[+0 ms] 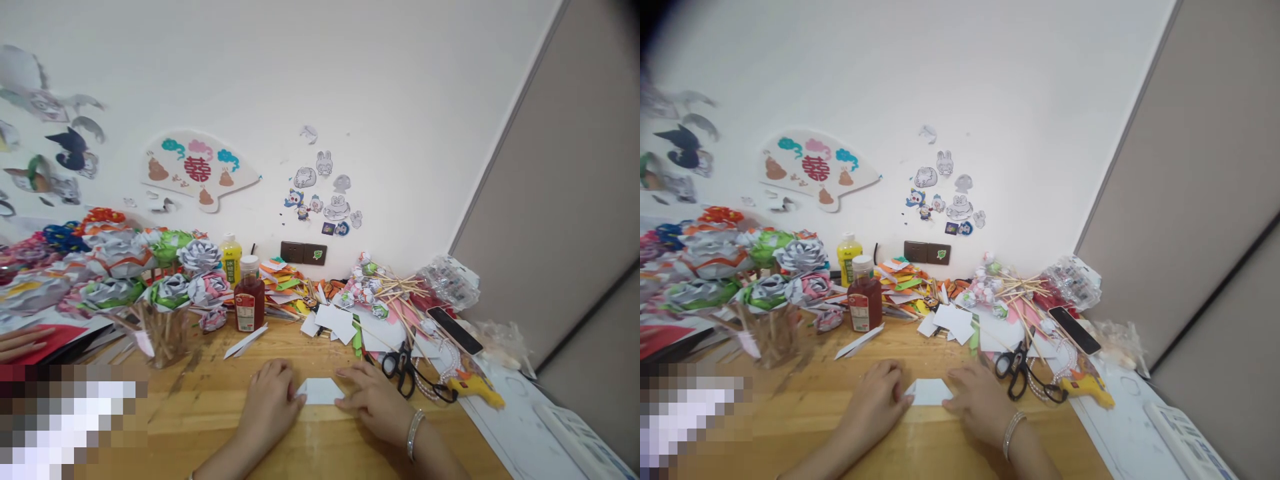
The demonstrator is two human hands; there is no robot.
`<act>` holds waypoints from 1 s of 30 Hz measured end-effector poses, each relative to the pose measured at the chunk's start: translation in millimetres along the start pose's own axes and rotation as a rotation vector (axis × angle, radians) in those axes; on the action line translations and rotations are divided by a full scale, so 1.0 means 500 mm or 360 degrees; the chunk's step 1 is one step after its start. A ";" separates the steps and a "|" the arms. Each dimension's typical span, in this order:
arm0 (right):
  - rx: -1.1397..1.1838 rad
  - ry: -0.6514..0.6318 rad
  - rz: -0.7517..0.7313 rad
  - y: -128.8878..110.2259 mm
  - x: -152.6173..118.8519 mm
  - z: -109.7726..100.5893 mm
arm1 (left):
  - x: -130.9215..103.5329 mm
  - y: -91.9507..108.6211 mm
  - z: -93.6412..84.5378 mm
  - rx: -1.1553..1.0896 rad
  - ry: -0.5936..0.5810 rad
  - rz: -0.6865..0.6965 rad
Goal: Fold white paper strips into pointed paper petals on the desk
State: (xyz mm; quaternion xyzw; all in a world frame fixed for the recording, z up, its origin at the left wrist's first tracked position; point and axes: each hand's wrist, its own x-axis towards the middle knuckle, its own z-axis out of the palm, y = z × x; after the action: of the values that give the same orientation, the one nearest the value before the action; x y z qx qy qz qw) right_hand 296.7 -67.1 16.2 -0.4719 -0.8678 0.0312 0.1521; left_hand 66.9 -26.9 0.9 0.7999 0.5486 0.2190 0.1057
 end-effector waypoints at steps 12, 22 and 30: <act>0.0191 -0.0104 0.0000 -0.040 0.004 -0.001 | -0.001 -0.005 -0.014 0.0151 0.0082 0.0022; 0.0349 -0.0347 -0.0296 -0.081 0.020 0.031 | -0.003 -0.031 0.035 0.0285 0.0304 0.0249; 0.0366 0.0126 -0.0187 -0.069 0.029 0.030 | 0.009 -0.050 0.044 0.0094 0.0095 0.0467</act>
State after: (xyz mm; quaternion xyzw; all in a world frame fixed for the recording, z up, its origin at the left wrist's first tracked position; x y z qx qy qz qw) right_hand 257.3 -72.9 12.2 -0.4007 -0.8780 0.1028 0.2409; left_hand 57.7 -11.7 -28.0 0.8674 0.4350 0.2395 0.0327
